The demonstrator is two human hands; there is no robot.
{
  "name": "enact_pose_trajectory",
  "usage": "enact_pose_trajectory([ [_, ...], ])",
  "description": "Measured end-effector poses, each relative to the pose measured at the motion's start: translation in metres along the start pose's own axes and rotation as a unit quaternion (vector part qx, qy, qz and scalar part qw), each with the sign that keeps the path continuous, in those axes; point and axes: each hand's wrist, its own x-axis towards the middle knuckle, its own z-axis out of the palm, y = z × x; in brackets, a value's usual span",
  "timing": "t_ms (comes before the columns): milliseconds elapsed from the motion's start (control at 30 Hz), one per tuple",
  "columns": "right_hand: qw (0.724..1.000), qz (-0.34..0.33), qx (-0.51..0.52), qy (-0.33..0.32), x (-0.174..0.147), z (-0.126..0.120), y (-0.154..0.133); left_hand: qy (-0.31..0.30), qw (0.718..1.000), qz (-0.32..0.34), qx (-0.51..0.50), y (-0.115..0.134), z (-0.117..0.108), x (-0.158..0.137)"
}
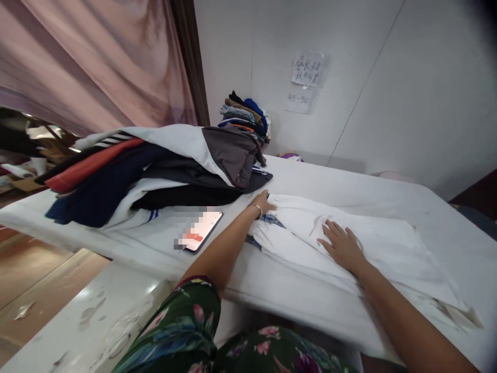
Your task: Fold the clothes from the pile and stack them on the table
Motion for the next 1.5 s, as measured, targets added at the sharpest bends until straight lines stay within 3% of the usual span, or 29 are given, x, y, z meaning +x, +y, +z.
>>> enact_pose_trajectory([
  [100,1.0,0.0,-0.001,0.003,0.0,-0.001,0.0,0.023,0.999,0.025,0.037,0.021,-0.01,-0.01],
  [200,1.0,0.002,0.004,-0.008,0.0,-0.006,-0.004,0.053,0.981,0.139,0.123,0.042,-0.003,-0.025],
  [300,0.999,0.016,0.01,-0.035,0.002,-0.014,-0.007,-0.013,0.959,0.197,0.204,0.047,0.019,-0.036],
  [433,0.996,0.038,0.042,-0.067,0.005,-0.03,-0.012,-0.047,0.953,0.183,0.235,0.035,0.041,-0.038],
  [667,0.991,0.044,0.083,-0.092,0.005,-0.039,-0.028,-0.043,0.948,0.18,0.259,0.031,0.041,-0.032],
  [833,0.993,0.039,0.082,-0.079,0.002,-0.03,-0.031,-0.044,0.957,0.166,0.234,0.049,0.026,-0.031],
  [967,0.994,0.039,0.083,-0.06,0.0,-0.027,-0.03,0.044,0.976,0.114,0.18,0.059,0.001,-0.019],
  [1033,0.994,0.038,0.084,-0.053,-0.001,-0.026,-0.03,0.066,0.98,0.066,0.176,0.056,-0.009,-0.007],
  [1167,0.995,0.032,0.089,-0.037,-0.002,-0.023,-0.03,0.04,0.984,0.003,0.171,0.041,-0.014,0.015],
  [1333,0.994,0.028,0.101,-0.019,-0.003,-0.021,-0.03,0.037,0.987,0.007,0.157,0.035,-0.008,0.025],
  [1500,0.993,0.027,0.111,-0.023,-0.003,-0.022,-0.03,0.037,0.991,0.035,0.123,0.038,-0.018,0.025],
])
